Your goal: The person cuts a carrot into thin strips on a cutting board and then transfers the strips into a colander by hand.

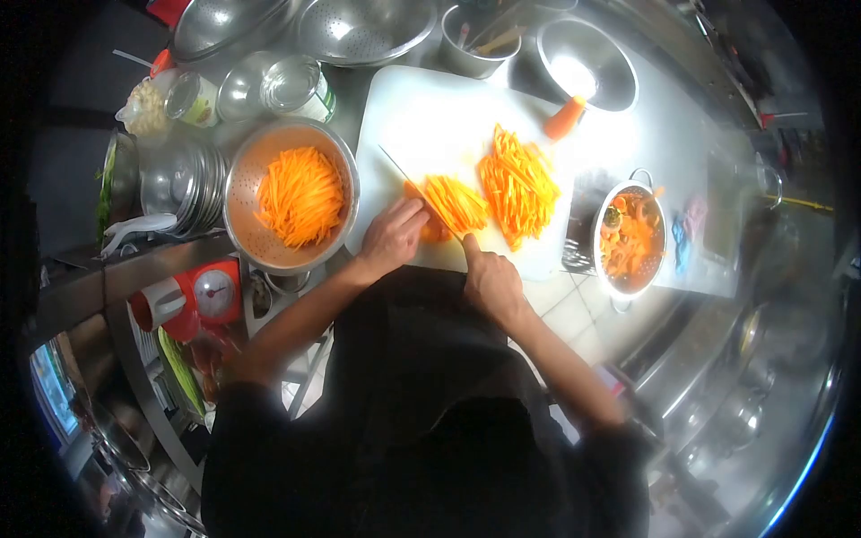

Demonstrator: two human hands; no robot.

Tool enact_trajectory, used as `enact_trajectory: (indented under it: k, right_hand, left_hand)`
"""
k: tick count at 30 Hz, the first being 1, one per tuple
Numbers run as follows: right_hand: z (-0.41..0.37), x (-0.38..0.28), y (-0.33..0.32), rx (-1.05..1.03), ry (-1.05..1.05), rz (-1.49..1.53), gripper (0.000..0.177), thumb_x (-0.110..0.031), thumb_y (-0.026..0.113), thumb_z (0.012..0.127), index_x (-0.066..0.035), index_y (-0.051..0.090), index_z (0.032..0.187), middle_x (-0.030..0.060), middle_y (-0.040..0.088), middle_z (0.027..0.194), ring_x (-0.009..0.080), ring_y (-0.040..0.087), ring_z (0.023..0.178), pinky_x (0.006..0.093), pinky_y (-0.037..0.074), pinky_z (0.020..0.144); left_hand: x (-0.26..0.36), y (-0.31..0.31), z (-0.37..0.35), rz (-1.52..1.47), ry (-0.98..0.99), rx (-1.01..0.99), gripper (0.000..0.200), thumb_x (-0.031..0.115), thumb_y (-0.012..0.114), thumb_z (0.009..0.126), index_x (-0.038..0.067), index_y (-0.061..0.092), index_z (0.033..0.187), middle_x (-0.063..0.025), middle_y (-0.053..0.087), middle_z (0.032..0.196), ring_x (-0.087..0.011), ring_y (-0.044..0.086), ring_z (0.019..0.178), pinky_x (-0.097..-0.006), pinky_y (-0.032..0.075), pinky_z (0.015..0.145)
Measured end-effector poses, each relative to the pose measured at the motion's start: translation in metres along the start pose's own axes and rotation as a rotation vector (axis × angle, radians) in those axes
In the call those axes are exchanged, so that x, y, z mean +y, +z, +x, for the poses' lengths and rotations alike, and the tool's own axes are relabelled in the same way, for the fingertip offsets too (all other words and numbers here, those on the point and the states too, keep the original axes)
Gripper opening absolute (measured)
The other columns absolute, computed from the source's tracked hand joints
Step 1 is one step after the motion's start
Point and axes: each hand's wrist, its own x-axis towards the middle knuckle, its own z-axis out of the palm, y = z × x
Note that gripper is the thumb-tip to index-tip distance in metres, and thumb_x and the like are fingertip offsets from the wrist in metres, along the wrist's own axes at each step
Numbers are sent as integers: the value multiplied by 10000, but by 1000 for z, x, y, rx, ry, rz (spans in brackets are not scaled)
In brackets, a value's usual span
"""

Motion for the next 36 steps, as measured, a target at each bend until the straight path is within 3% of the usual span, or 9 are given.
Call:
enact_trajectory:
  k: [3,6,10,15,19,22,25,33,36]
  right_hand:
    - [-6,-1,-4,-39,19,-48,357,-4,556,733,-9,414,1061,257,616,664,446,625,655,519,502,631]
    - [-8,2,0,-89,91,-19,234,-11,511,780,-5,418,996,273,594,647,455,608,649,541,474,616]
    - [18,3,13,59,-60,43,250,-12,520,776,-6,412,1001,270,595,636,456,610,643,547,473,613]
    - [-2,-11,-12,-73,49,-10,245,4,512,774,-2,413,998,267,592,631,458,604,617,557,470,594]
    - [23,4,13,-1,-39,60,308,34,536,713,3,410,992,276,588,634,468,606,638,551,480,611]
    - [7,-7,-12,-40,-24,19,309,30,532,722,9,417,1008,276,593,646,464,610,647,541,486,614]
    - [4,1,6,-32,2,-1,314,26,529,737,4,424,1032,275,601,665,460,614,660,541,488,623]
    - [1,-2,3,-112,38,8,291,24,535,752,-9,422,1018,262,604,647,450,616,645,531,490,614]
    - [11,-1,12,9,-53,0,289,30,535,750,-12,416,1011,262,601,643,454,614,645,539,486,608]
  left_hand:
    - [-1,-4,0,9,-26,-44,260,-55,575,688,-8,594,943,-132,572,975,-321,569,907,-407,489,757]
    - [-3,0,1,-14,-36,-35,266,-55,572,698,-8,597,959,-141,580,1008,-326,569,922,-405,489,771]
    - [-3,-1,0,-12,-37,-13,257,-60,571,704,-11,596,955,-153,583,1031,-336,568,921,-407,488,782]
    - [-3,2,-2,-7,-80,-21,267,-61,574,702,-18,601,965,-156,583,1011,-339,572,915,-405,491,786]
    - [-1,-3,1,-47,-60,13,237,-62,558,718,-29,597,949,-158,578,984,-343,570,907,-411,487,769]
    - [-3,2,1,7,-29,54,198,-53,586,699,-22,576,895,-137,548,935,-313,557,898,-401,478,764]
    - [-3,1,-1,-33,-87,8,228,-57,551,727,-35,594,950,-160,582,967,-340,573,902,-414,485,771]
    - [-1,2,-3,-24,-44,101,212,-72,573,702,-34,606,908,-167,576,944,-347,583,882,-416,491,747]
    - [-3,1,-4,-22,-66,52,214,-74,576,699,-28,605,906,-160,580,947,-343,586,886,-410,494,746]
